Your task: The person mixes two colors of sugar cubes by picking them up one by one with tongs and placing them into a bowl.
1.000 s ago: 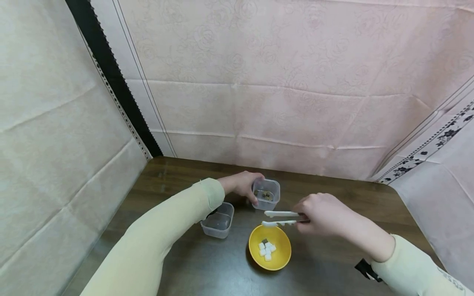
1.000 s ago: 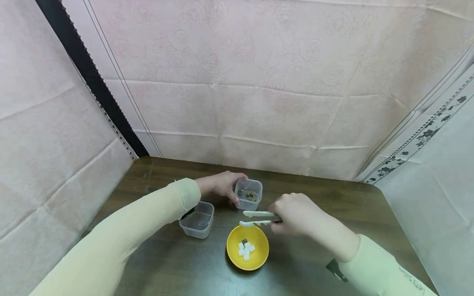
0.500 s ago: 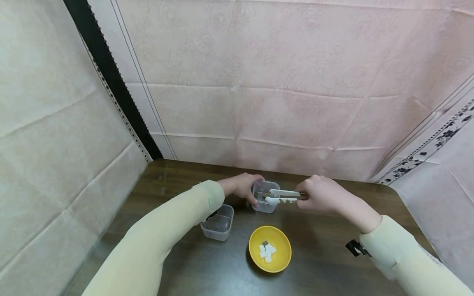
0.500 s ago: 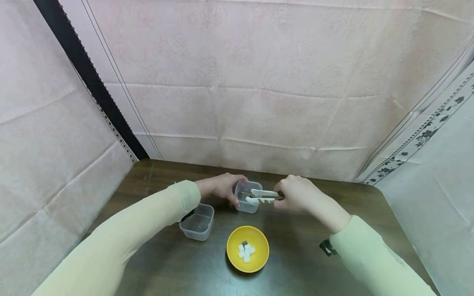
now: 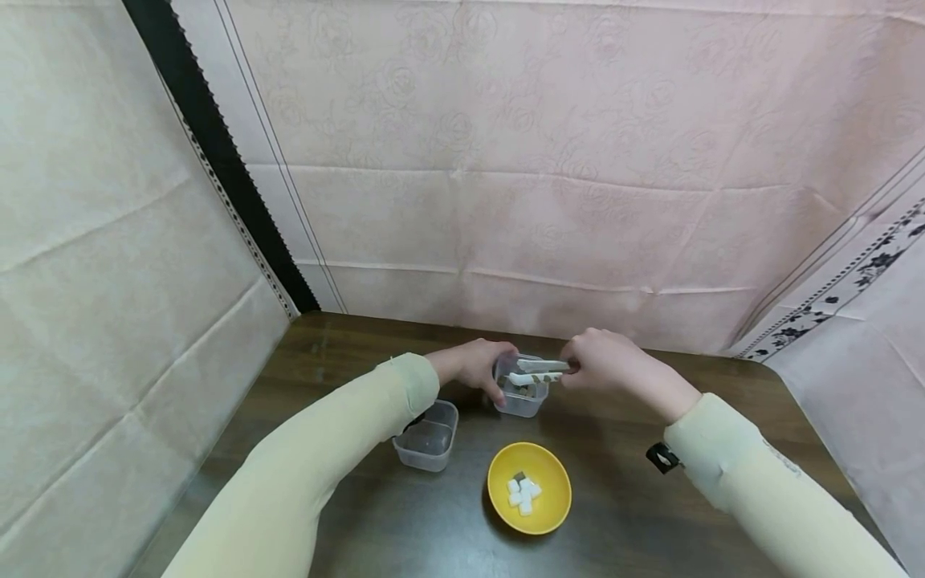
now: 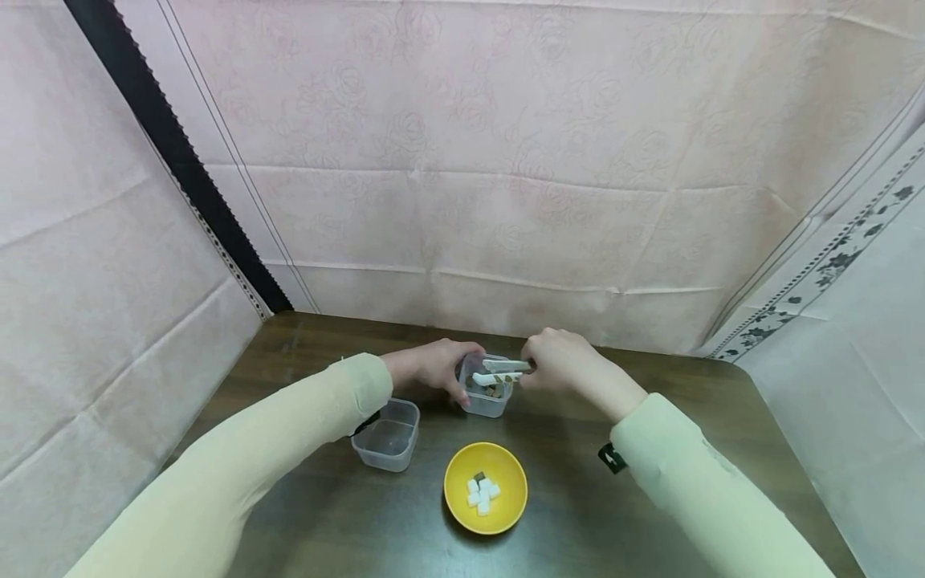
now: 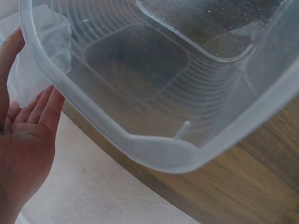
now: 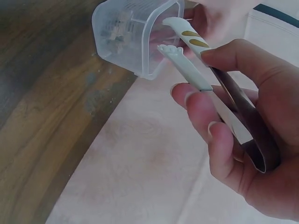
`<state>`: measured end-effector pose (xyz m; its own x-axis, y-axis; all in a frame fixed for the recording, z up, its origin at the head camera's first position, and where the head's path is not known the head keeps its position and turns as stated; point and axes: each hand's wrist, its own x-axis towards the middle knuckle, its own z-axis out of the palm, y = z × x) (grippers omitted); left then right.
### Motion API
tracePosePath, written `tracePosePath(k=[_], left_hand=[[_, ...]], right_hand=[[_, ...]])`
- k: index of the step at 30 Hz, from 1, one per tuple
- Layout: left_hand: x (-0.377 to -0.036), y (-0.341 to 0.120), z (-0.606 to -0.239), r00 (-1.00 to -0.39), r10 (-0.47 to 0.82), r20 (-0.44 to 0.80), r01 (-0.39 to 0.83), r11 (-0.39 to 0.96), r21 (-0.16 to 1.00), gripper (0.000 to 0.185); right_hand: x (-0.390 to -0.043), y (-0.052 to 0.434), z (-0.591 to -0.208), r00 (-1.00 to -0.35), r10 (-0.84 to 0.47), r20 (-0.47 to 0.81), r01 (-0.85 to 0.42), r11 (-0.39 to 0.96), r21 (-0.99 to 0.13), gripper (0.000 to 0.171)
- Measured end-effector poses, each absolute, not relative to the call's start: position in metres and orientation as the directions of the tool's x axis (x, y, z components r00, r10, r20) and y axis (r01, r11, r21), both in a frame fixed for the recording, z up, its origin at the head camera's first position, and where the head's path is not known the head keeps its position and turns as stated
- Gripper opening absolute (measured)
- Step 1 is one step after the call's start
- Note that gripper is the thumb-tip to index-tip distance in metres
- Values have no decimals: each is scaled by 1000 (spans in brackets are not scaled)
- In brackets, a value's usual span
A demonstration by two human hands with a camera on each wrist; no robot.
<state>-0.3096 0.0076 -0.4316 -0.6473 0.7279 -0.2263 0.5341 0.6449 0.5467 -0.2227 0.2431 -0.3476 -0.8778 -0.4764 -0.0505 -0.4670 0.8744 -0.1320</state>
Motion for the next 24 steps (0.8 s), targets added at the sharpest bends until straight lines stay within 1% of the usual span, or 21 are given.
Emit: tracePosePath(k=[10,15,20,24], left_hand=[[-311,10,-433,-646,725,-238,527,649,548,89],[-310,10,-433,-645,724,-245,521,651,552,85],[-309,10,-431,-647,722,-244,520,652,552,87],[-309,9,-431,-645,725,-242,522,649,553,86]], right_hand=[[-241,233,-349,-869,-473,-144,-462,881,-105,25],[-246,226,-352,-864,-472,-175,-465,882,-81,21],[-249,217,-356,-873,-448,-193,-446,893,-57,15],[-252,211,-357,-876,-438,-200,-440,897,-40,14]])
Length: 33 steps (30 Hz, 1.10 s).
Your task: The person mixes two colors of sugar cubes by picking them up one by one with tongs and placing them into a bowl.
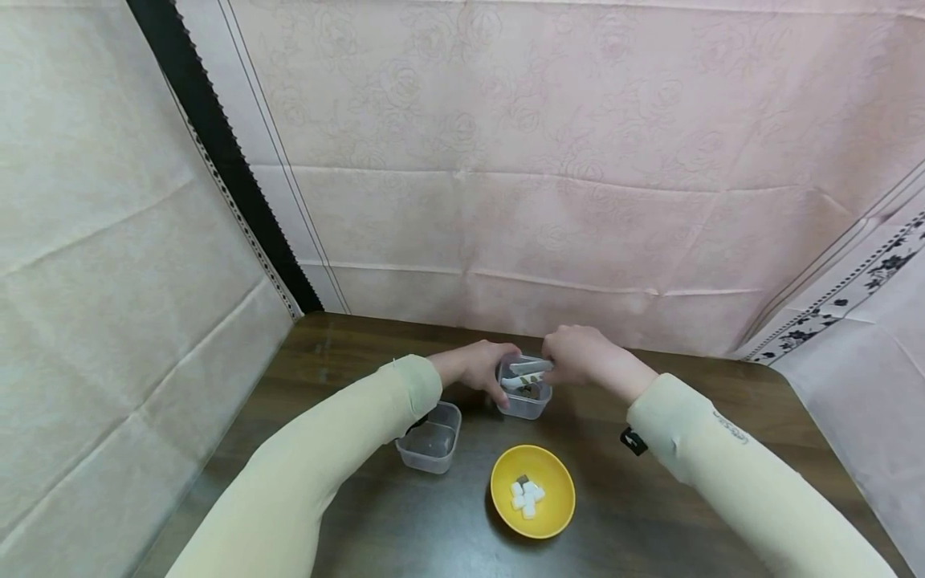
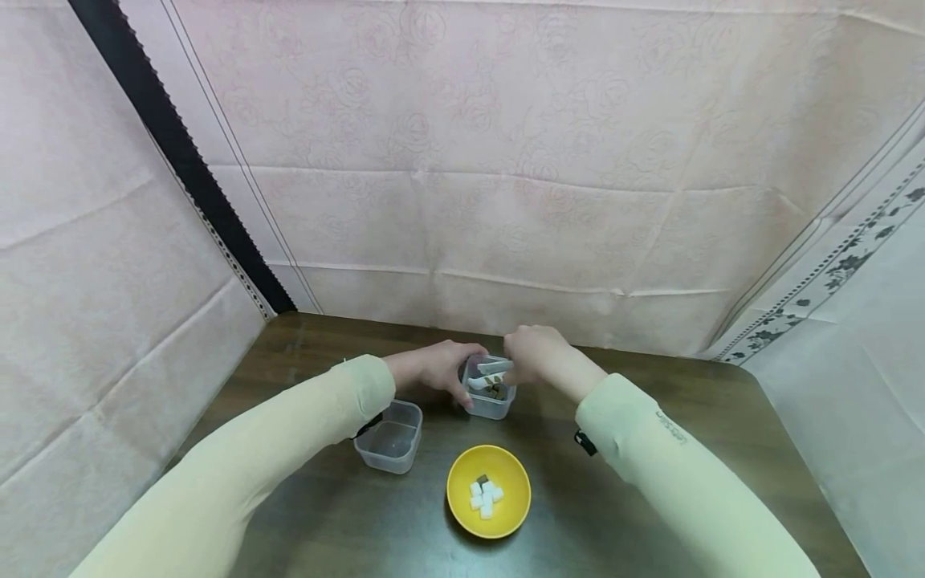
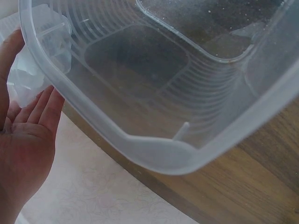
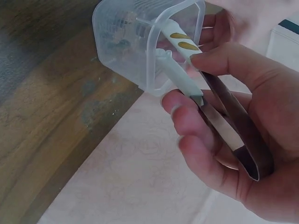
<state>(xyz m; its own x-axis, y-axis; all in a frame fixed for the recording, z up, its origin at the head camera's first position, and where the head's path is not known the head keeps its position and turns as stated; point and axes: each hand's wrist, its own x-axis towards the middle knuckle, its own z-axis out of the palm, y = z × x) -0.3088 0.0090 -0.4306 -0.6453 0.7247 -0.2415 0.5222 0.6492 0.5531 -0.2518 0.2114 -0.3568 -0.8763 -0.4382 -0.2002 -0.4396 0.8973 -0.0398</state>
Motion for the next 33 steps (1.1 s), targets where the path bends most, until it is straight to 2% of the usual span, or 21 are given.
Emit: tracePosePath(k=[25,33], left_hand=[[-312,9,-435,-646,719,-257,494,650,578,89],[-312,9,-436,-653,715,-249,499,654,569,89]], right_hand=[[-265,193,-363,-857,-458,-238,-494,860,125,21],[-265,191,-365,-847,-472,-245,-511,851,125,22]])
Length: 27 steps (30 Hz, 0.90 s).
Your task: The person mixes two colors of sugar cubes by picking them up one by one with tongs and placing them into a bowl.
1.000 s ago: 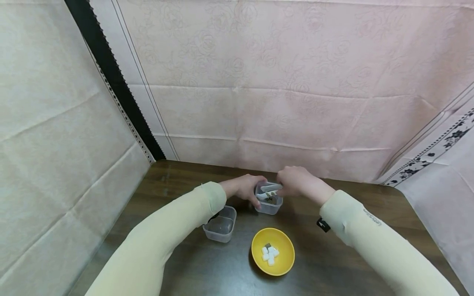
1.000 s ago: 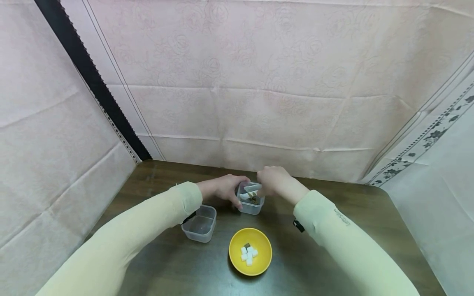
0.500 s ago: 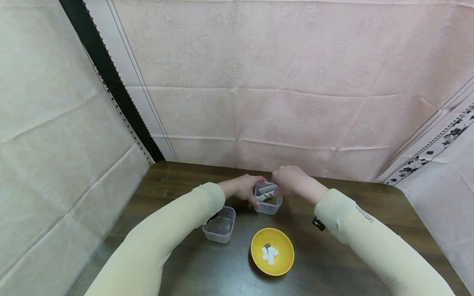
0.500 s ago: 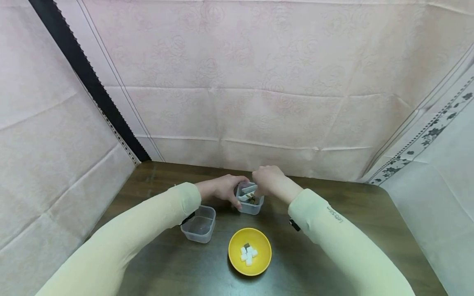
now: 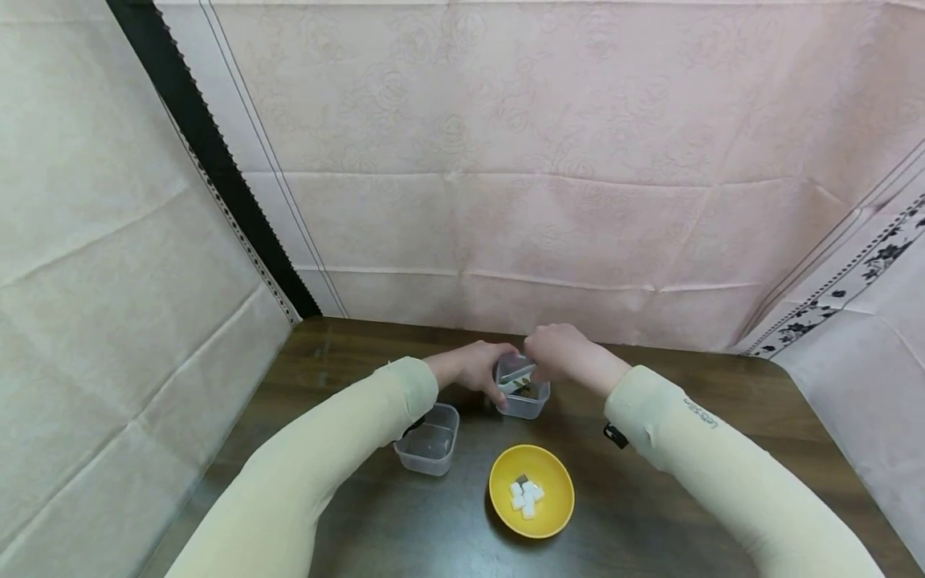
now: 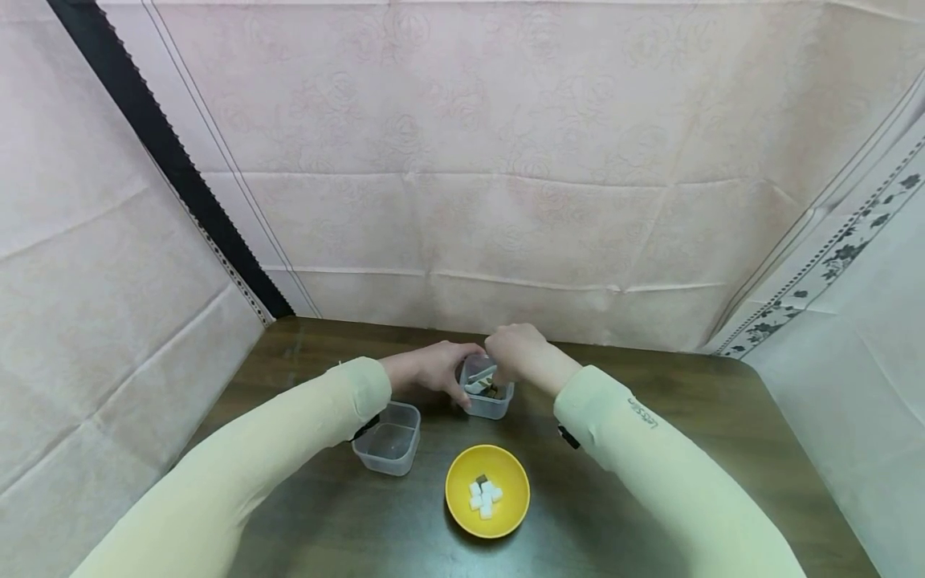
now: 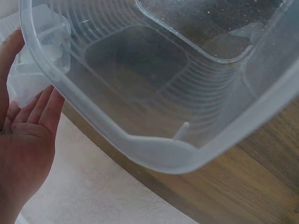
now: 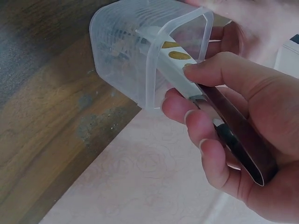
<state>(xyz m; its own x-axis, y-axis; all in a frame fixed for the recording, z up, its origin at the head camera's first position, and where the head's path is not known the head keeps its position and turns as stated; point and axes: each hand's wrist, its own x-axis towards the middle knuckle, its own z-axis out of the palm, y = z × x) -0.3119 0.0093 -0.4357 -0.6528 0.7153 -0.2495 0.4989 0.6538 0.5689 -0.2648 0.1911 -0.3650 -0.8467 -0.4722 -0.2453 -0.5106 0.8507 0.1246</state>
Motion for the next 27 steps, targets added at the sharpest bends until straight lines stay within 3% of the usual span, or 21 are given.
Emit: tracePosePath(k=[7,19,27], left_hand=[[-313,10,-436,-653,715,-250,508,658,555,89],[-312,11,-436,-654,717,-241,523,659,541,88],[-309,9,-434,-665,704,-250,498,667,553,89]], right_hand=[[-265,195,-364,-856,-455,-246,-490,865,105,21],[-250,220,-352,-838,-529,-132,-526,848,-58,30],[-238,235,-341,-829,-550,-101,-543,835,-90,25]])
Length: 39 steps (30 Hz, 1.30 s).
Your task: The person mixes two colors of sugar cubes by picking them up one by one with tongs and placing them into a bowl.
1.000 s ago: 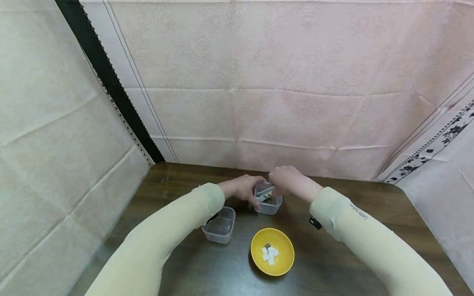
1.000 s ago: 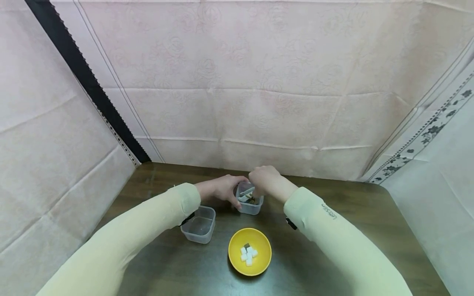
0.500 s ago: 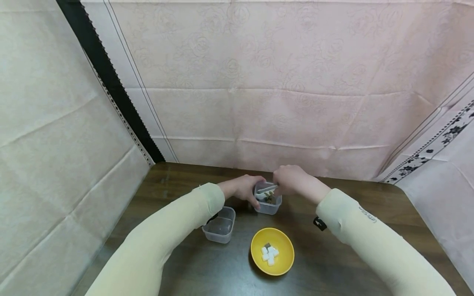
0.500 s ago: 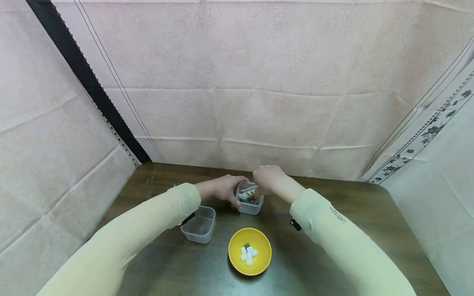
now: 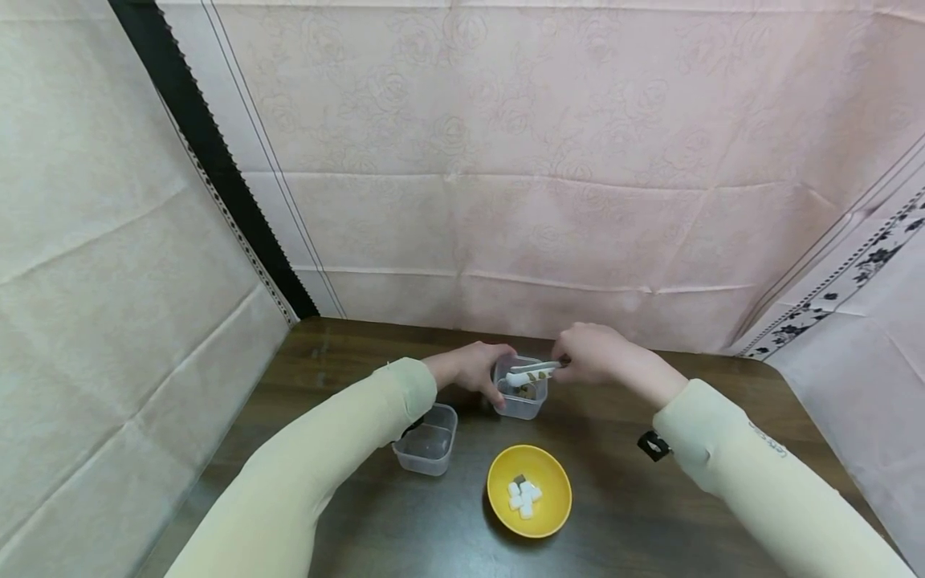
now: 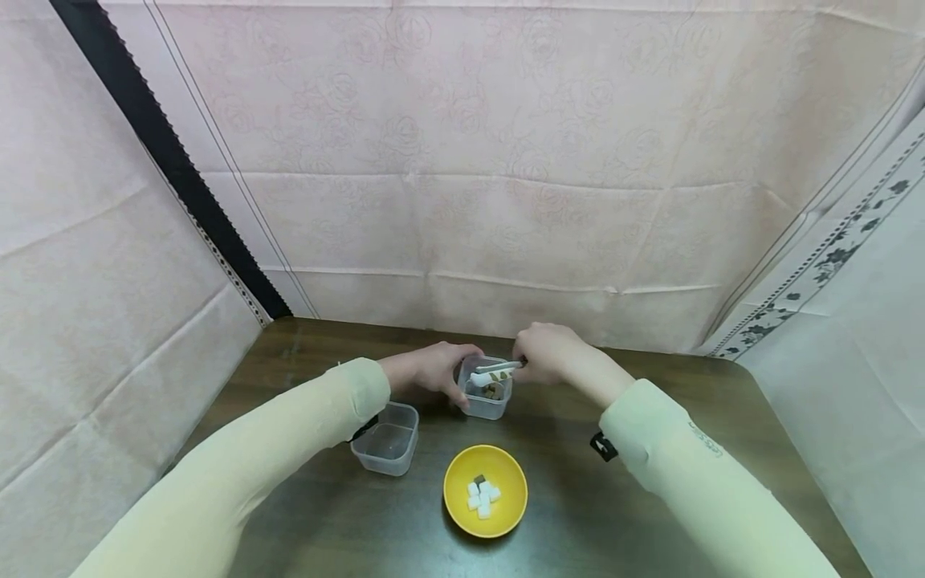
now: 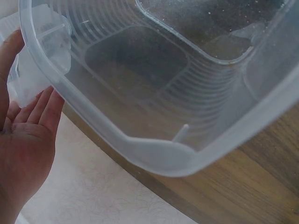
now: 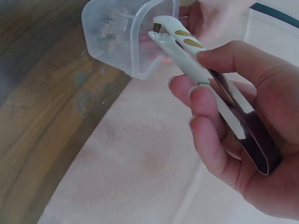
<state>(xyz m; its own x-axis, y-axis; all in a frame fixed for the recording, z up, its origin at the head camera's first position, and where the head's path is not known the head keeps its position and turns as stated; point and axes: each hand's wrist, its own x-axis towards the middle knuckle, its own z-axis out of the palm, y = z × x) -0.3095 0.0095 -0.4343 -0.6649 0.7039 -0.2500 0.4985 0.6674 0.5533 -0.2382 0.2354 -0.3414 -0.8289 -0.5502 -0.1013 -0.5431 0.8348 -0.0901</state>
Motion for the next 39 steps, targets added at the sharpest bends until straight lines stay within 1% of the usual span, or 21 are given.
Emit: tracePosePath(k=[6,10,18,24,32,39], left_hand=[[-307,9,-434,-670,702,-241,502,668,550,89],[-307,8,-434,-669,702,-243,499,667,553,91],[-308,5,-434,-667,705,-242,496,662,561,90],[-309,5,-435,-668,706,-237,501,662,558,91],[-307,6,-433,-670,703,-241,484,659,576,90],[-305,6,-431,-661,712,-237,494,651,576,89]], right_hand=[[-227,243,-332,-833,-544,-100,-534,838,-108,17],[-218,246,-327,-830,-550,-99,-536,833,-136,16],[-196,251,-319,-809,-584,-70,-564,804,-190,19],[-178,252,-317,-785,-613,-84,-580,776,-247,24],[-159,252,-316,-744,-663,-85,-630,738,-244,26],[-146,248,-317,-708,-701,-86,-678,708,-196,27]])
